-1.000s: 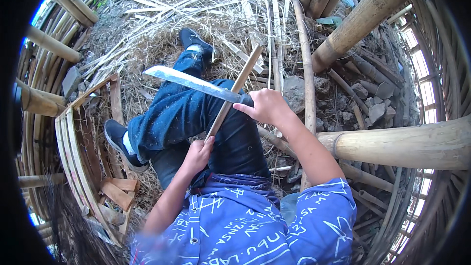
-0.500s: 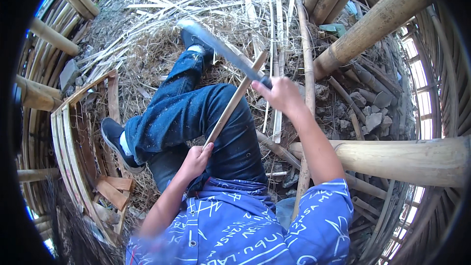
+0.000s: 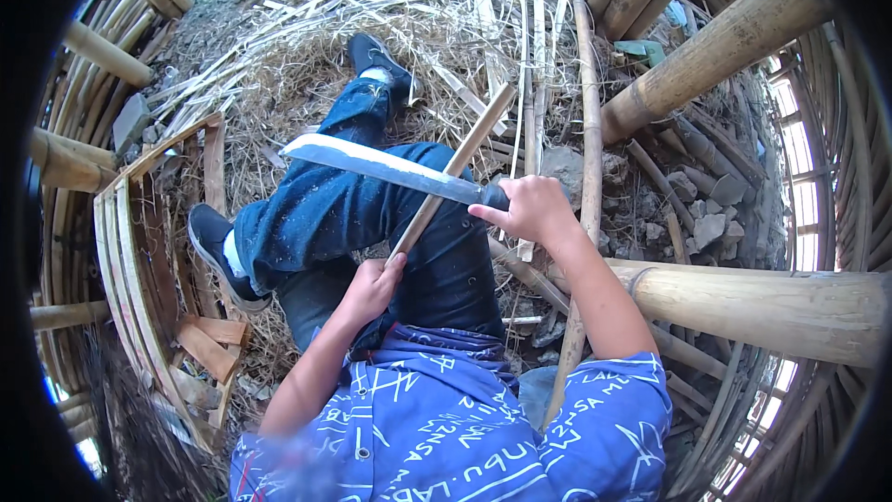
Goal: The person shaves and trims wood strips using a machete while sitting on a floor covered in wood shavings.
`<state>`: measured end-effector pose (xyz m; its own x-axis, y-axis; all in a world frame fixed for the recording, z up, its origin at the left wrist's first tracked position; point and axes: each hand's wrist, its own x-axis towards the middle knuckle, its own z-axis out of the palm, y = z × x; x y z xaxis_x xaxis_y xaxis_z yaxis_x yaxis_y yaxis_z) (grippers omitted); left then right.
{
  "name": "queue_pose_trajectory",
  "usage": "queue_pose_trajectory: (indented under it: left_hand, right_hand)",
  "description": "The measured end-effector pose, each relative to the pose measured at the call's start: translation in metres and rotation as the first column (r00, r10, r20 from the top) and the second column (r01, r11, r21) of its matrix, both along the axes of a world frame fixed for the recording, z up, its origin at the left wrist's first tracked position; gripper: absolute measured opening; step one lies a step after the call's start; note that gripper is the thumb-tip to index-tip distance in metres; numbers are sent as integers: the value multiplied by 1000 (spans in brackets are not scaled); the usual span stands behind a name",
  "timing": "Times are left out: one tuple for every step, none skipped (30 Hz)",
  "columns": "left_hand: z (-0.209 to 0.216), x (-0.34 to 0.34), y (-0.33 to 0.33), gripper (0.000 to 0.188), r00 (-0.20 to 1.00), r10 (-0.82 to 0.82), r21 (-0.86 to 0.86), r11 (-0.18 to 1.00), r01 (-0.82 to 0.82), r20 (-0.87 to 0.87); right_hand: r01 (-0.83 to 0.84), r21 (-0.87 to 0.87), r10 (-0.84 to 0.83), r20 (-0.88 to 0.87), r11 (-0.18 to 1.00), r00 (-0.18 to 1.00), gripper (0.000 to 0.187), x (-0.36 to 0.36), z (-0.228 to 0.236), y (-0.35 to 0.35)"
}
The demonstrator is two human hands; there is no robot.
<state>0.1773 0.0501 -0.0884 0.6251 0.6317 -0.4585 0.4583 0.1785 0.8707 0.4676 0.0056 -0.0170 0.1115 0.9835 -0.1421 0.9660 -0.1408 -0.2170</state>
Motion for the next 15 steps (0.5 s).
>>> queue_pose_trajectory:
  left_hand:
    - [-1,-1,0,60,1000,-1,4,1000,1,-1]
    - [-1,-1,0,60,1000,9,4,1000,-9,2]
    - [-2,0,1,61,1000,-1,6,1000,1,1]
    - [-2,0,1,61,1000,-14,5,1000,14,-3]
    - [-2,0,0,61,1000,-9,2,1000,9,-3]
    - [-2,0,0,61,1000,1,-7,1000,-1,-11]
    - [-2,0,0,61,1000,10,-15,1000,-10,-19]
    - [-3,1,0,61,1000,11,-19,1000,-11,-18]
    - [-4,0,0,61,1000,12,2,1000,-12,0]
    - [-5,0,0,61,1000,10,22,1000,-10,18]
    - [-5,0,0,61,1000,9,17,1000,-10,21]
    - [-5,0,1,60,1000,6,24,1000,-6,8]
    - [-5,0,2,58,1000,3,32,999,-3,0]
    - [-8,0,1,57,1000,3,57,998,-4,17]
    - [-8,1,1,57,1000,8,54,998,-9,23]
  right_hand:
    - [-7,17,7,16,1000,1000,72,-1,0,0]
    - [-15,33,14,32,999,999,71,-1,0,0]
    - [-24,33,23,35,999,999,71,0,0,1]
    - [-18,38,17,38,999,999,71,1,-1,-1]
    - [-11,43,9,41,999,999,70,2,-2,-2]
    - [-7,50,6,29,999,1000,70,3,-3,-3]
    - [-10,46,8,30,999,1000,70,4,-1,-3]
    - [24,56,-25,18,998,1000,66,4,3,-3]
    - [57,65,-58,5,996,998,63,5,6,-3]
    - [45,68,-47,35,997,998,62,6,4,-3]
    - [45,63,-47,37,997,998,62,7,5,-3]
    - [33,70,-37,51,997,998,62,7,7,0]
    - [20,79,-25,67,997,997,63,8,9,2]
    - [6,71,-11,80,997,997,63,12,4,1]
    - [1,69,-6,86,998,996,63,14,4,0]
